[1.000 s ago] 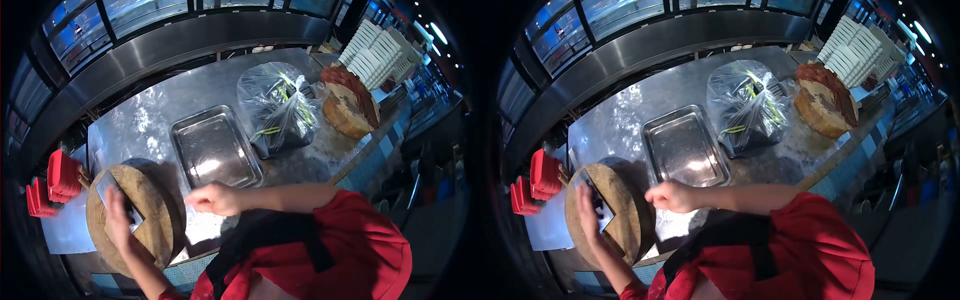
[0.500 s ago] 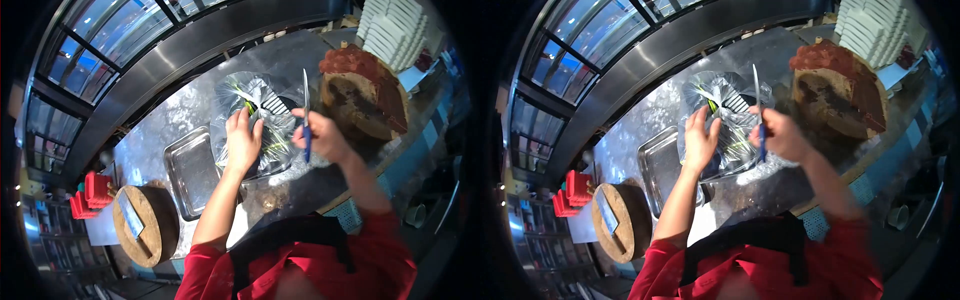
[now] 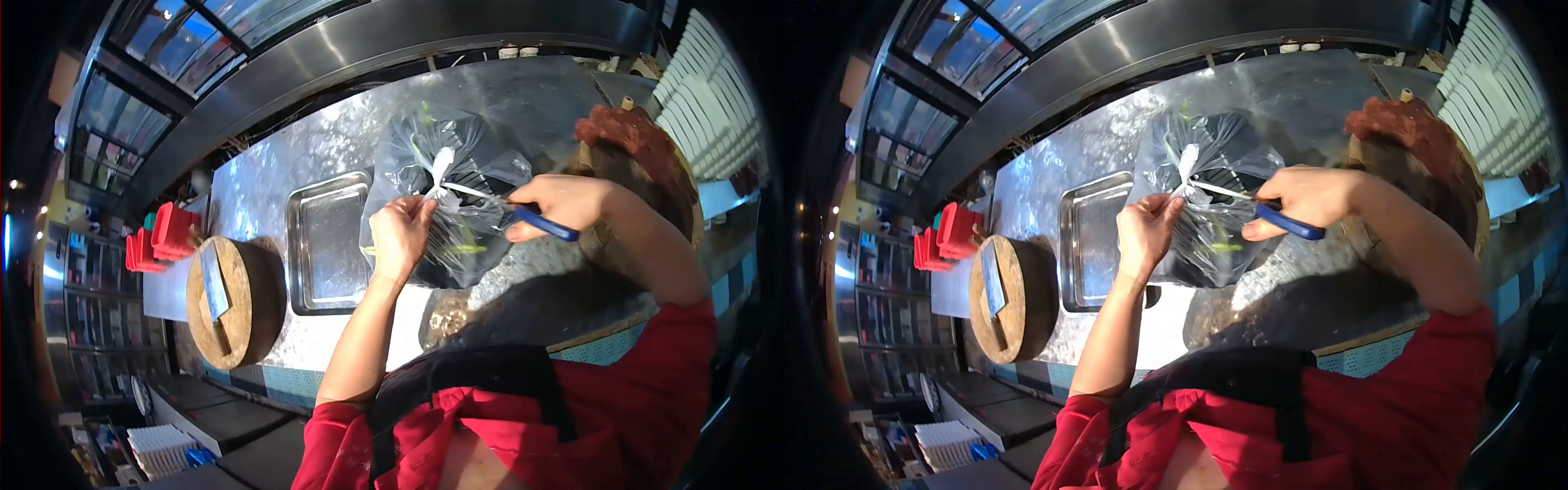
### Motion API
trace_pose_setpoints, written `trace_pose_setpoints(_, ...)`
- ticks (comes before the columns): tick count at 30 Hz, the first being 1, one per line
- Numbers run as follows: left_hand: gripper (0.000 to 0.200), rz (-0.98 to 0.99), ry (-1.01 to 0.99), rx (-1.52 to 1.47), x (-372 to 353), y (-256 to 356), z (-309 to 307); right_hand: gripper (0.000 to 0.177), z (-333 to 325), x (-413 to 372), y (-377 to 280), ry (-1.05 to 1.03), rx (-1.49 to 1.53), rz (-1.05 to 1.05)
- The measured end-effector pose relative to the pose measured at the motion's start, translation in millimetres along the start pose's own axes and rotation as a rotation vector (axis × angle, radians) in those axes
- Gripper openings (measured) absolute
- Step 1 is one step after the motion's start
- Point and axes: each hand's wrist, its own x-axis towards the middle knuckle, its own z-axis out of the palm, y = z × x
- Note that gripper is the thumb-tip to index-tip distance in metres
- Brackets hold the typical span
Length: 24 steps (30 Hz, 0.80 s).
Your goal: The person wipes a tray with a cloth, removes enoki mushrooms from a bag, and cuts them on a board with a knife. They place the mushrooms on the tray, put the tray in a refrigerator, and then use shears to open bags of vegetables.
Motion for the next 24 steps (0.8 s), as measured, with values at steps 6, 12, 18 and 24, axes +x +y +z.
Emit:
trace_pose_setpoints(6, 0.023, -0.028, 0.012, 0.007, -9, -1, -11, 0.038, 15, 3, -7, -0.197, 0.617, 0.184)
trace_pose_setpoints(12, 0.018, 0.231, 0.137, 0.15, -21, -5, -12, 0.034, 29, 25, -20, -0.183, 0.644, 0.176)
trace_pose_setpoints(18, 0.012, 0.345, 0.19, 0.069, -27, -12, -12, 0.027, 42, 50, -37, 0.035, 0.466, -0.02)
trace_pose_setpoints(24, 0.013, 0.386, 0.026, -0.108, -46, -55, -28, 0.021, 9, 26, -52, 0.285, 0.61, 0.106)
